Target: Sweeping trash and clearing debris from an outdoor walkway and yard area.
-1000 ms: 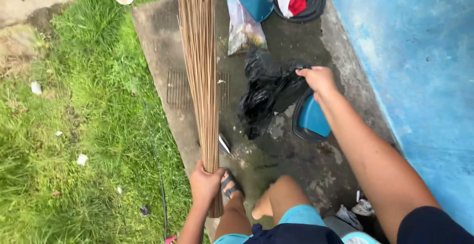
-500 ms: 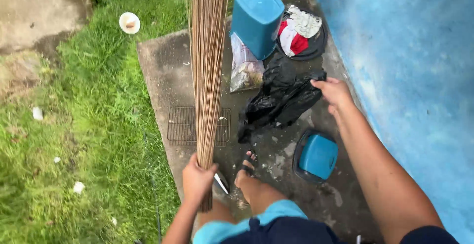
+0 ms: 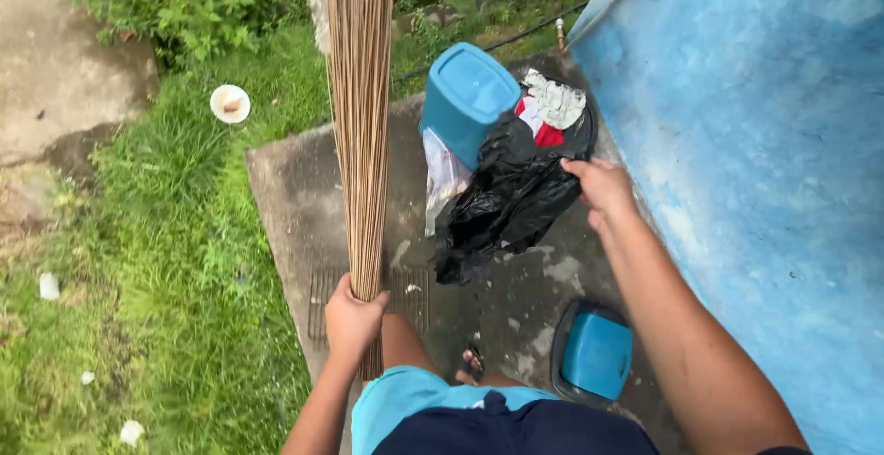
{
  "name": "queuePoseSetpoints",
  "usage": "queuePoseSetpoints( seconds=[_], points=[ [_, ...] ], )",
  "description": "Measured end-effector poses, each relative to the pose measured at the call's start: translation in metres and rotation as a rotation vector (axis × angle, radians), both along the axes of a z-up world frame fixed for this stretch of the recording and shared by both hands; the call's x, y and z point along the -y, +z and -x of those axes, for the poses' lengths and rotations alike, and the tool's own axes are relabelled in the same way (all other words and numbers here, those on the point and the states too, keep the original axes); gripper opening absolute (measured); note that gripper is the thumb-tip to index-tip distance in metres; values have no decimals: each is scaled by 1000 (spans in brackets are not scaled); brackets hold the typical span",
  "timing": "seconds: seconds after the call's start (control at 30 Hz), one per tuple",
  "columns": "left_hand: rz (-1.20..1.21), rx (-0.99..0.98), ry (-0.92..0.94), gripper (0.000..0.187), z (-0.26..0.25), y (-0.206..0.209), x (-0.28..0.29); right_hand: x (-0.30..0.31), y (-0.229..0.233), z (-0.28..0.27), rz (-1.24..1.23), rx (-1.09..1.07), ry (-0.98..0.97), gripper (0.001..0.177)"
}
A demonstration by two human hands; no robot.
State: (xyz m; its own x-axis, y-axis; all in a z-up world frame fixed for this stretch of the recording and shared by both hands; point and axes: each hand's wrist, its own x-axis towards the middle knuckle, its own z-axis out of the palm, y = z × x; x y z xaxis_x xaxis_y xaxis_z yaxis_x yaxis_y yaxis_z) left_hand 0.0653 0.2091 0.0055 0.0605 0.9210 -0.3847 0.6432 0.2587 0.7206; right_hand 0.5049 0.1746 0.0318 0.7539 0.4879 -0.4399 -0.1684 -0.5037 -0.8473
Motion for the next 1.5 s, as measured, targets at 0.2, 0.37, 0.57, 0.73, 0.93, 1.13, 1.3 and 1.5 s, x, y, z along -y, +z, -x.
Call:
queuePoseSetpoints(
  seconds=[0.2,0.37,0.57,0.73,0.93,1.13,1.3,1.5],
  points=[
    [-1,46,-99,46,-25,-40,-147,-99,-98,60,62,15,18,55],
    [88,18,-111,40,-51,-43,-240,-204,-143,115,17,-85,52,24],
    [141,-27,-112,42,-70,-104,-293,-284,-245,148,72,-99,-11,19],
    [156,17,-52,44,-94,-153,-309,-299,-349,147,198,-106,3,19],
    [270,51,78,44,-125,-193,-315,-330,-352,39,332,-191,207,53],
    [235,-60,64,30,-160,-207,-321,-332,-376,-166,625,755,192,74],
    [165,73,145,28,-173,-233,-315,-330,-398,-234,755,531,527,122],
    [370,-52,239,25,-203,-198,-332,-313,-371,-162,610,717,408,102]
  ],
)
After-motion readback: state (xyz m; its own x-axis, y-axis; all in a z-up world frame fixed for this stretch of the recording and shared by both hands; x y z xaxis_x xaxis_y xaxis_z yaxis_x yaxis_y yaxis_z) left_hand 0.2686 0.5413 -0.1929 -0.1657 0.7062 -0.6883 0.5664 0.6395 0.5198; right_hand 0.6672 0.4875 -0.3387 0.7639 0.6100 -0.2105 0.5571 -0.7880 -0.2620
